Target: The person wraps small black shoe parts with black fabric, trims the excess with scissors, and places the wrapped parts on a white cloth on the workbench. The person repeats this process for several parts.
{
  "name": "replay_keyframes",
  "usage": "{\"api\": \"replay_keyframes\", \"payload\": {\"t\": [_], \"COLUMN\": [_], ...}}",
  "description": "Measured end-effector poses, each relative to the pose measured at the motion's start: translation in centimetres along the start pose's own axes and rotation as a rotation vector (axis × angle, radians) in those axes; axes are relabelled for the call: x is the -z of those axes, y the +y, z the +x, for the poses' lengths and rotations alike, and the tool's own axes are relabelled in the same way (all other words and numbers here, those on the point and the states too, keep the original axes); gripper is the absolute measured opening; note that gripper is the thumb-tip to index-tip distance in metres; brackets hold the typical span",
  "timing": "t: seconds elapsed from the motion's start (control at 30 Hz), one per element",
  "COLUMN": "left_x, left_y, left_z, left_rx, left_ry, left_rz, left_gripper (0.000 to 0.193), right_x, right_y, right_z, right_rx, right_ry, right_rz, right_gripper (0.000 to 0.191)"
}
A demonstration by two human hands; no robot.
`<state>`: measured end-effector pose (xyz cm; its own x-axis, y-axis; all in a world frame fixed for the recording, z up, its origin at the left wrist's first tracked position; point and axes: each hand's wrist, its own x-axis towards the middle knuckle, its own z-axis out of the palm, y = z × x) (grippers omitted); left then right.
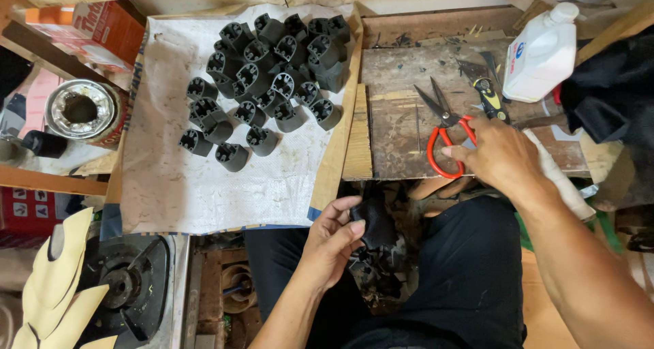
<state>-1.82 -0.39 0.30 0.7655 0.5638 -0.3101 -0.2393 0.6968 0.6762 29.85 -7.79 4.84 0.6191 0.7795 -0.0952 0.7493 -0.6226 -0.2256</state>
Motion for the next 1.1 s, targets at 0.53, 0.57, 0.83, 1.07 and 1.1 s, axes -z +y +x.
{"api": "replay_keyframes", "payload": {"t": [0.53,0.57,0.83,1.07,1.1], "left_x": [0.7,0.8,0.0,-0.4,-0.4], "left_y": [0.1,0.2,0.6,0.5,0.5], "left_z": [2.0,2.1,2.9,2.7,2.6], "left_rx": [-0.147,-0.152,-0.191,-0.207,-0.21], "left_ry": [0.046,0.047,-0.029,-0.045,-0.04], "left_rz": [-0.001,-0.005,0.051,0.091,0.096], "left_gripper": [0.05,0.05,0.052,0.056,0.056], "right_x": [-8.5,-9.8,-12.0,-8.0,-8.1], "right_y": [3.4,3.7,3.5,1.9,1.8], "right_z": [-16.3,-17.2,-18.6,-19.4,-19.2], "right_rx": [-0.507,-0.593,-0.605,-0.052,0.005], "right_ry": [-0.847,-0.928,-1.644,-0.894,-0.886], "right_rz": [1.571,1.53,1.872,1.273,1.293], "right_gripper": [0.032,0.029,0.028,0.063,0.063]}}
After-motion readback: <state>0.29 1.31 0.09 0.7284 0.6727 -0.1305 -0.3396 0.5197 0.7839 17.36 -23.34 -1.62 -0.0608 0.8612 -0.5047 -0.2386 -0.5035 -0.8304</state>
